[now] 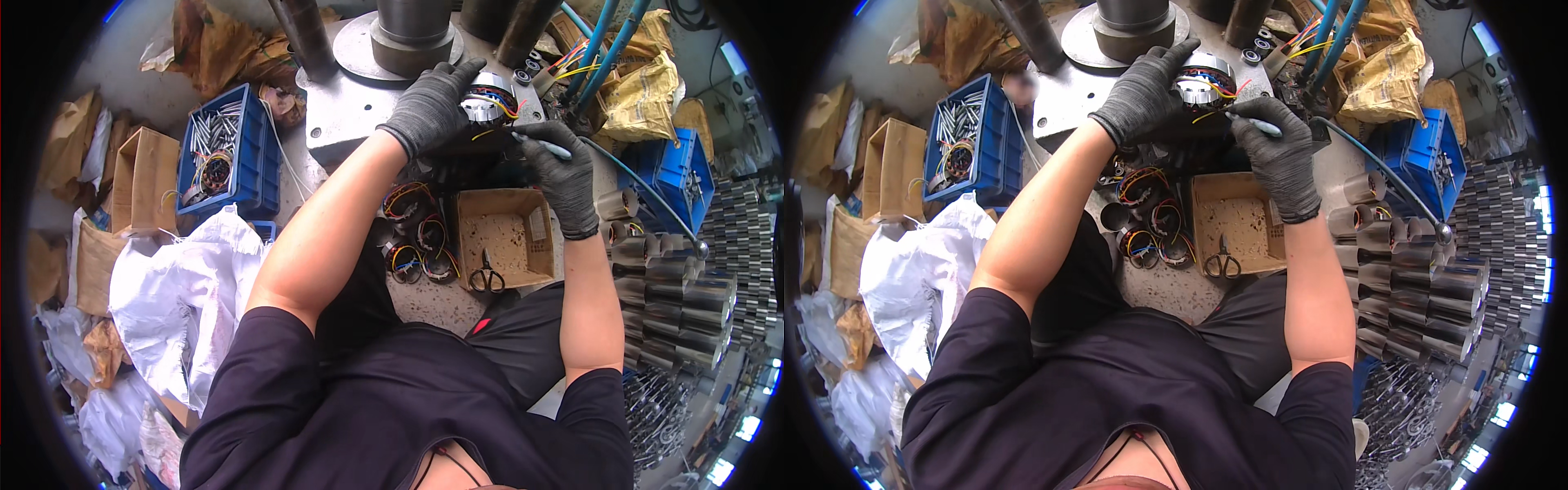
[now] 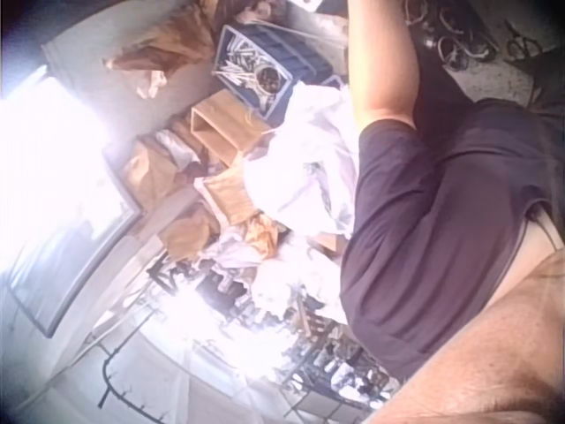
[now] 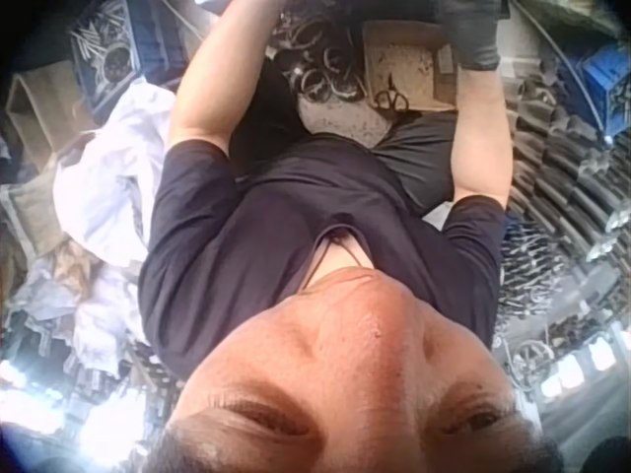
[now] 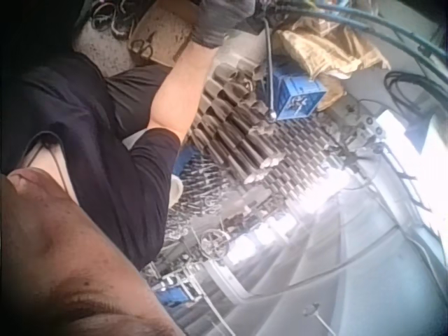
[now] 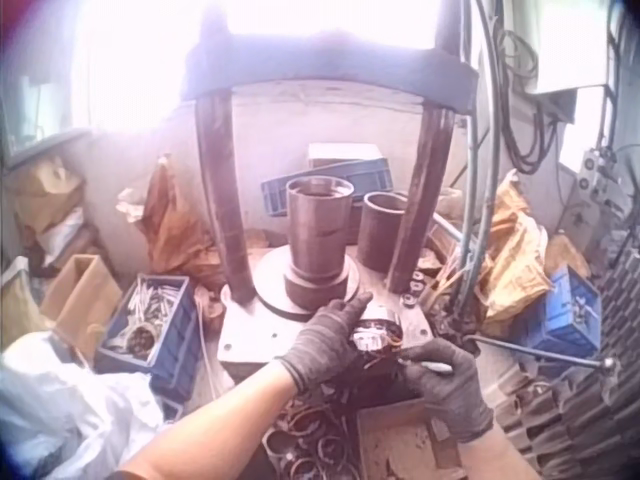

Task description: The recorder uses a press machine and hand tools to assemble and crimp wire-harness components into metal housings.

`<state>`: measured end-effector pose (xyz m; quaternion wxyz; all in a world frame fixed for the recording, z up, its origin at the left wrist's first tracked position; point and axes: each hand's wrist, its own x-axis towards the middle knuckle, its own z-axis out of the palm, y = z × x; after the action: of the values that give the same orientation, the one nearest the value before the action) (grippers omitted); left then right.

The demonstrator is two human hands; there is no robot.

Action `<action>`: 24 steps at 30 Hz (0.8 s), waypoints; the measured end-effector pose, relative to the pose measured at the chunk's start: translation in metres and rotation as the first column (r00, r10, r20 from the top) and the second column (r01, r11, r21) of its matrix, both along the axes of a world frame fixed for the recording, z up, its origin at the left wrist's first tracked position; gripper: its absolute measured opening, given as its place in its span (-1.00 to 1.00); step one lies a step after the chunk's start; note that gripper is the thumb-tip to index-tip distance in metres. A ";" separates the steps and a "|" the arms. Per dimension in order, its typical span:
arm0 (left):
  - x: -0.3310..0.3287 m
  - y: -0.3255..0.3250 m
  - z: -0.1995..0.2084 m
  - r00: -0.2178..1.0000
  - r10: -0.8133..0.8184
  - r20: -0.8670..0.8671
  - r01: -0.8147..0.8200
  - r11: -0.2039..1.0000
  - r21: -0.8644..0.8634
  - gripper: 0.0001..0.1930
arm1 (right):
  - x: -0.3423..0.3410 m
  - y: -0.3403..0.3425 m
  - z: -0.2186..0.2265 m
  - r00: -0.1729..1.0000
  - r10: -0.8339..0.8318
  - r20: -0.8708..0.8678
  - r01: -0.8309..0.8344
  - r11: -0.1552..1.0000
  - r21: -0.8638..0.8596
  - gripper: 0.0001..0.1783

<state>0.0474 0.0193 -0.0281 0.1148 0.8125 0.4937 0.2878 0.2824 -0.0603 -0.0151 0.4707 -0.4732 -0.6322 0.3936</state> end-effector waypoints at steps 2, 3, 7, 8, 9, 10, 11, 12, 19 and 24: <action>-0.001 0.000 0.000 1.000 0.012 0.005 -0.012 1.000 -0.008 -0.15 | 0.005 -0.003 0.002 0.999 0.034 -0.010 -0.035 0.987 -0.154 -0.88; -0.001 -0.001 0.000 1.000 0.015 0.017 -0.014 1.000 -0.014 -0.14 | 0.006 -0.004 0.001 0.997 0.043 -0.069 -0.052 0.988 -0.142 -0.90; 0.002 0.001 0.000 0.998 -0.026 0.051 0.026 1.000 0.010 -0.08 | 0.000 -0.006 -0.004 0.985 -0.015 -0.173 0.022 0.999 0.038 -0.89; 0.003 0.001 0.002 0.998 -0.029 0.052 0.028 1.000 0.008 -0.08 | -0.002 -0.005 -0.006 0.985 -0.018 -0.171 0.024 0.999 0.037 -0.89; 0.004 0.000 0.004 0.999 -0.032 0.041 0.033 0.999 -0.027 -0.06 | -0.004 -0.004 -0.007 0.988 -0.030 -0.154 0.041 0.997 0.068 -0.87; 0.005 -0.001 0.006 0.999 -0.035 0.031 0.037 0.997 -0.063 -0.04 | -0.005 -0.003 -0.008 0.990 -0.043 -0.136 0.056 0.993 0.099 -0.86; 0.006 -0.001 0.006 0.999 -0.039 0.030 0.041 0.997 -0.066 -0.04 | -0.006 -0.002 -0.010 0.990 -0.046 -0.137 0.060 0.994 0.096 -0.86; 0.007 -0.002 0.006 0.999 -0.017 0.032 0.019 0.999 -0.049 -0.04 | -0.007 -0.001 -0.012 0.991 -0.056 -0.125 0.070 0.991 0.112 -0.85; 0.007 -0.001 0.003 0.999 -0.010 0.031 0.010 1.000 -0.026 -0.03 | -0.001 0.005 -0.014 0.999 -0.027 -0.021 0.029 0.994 0.108 -0.89; 0.006 0.001 0.002 0.999 -0.011 0.038 0.012 0.999 -0.034 -0.02 | 0.005 0.001 -0.010 0.981 -0.010 -0.193 -0.004 0.998 -0.070 -0.90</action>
<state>0.0533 0.0199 -0.0262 0.1396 0.8076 0.4916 0.2942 0.2872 -0.0595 -0.0251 0.5134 -0.4501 -0.5685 0.4590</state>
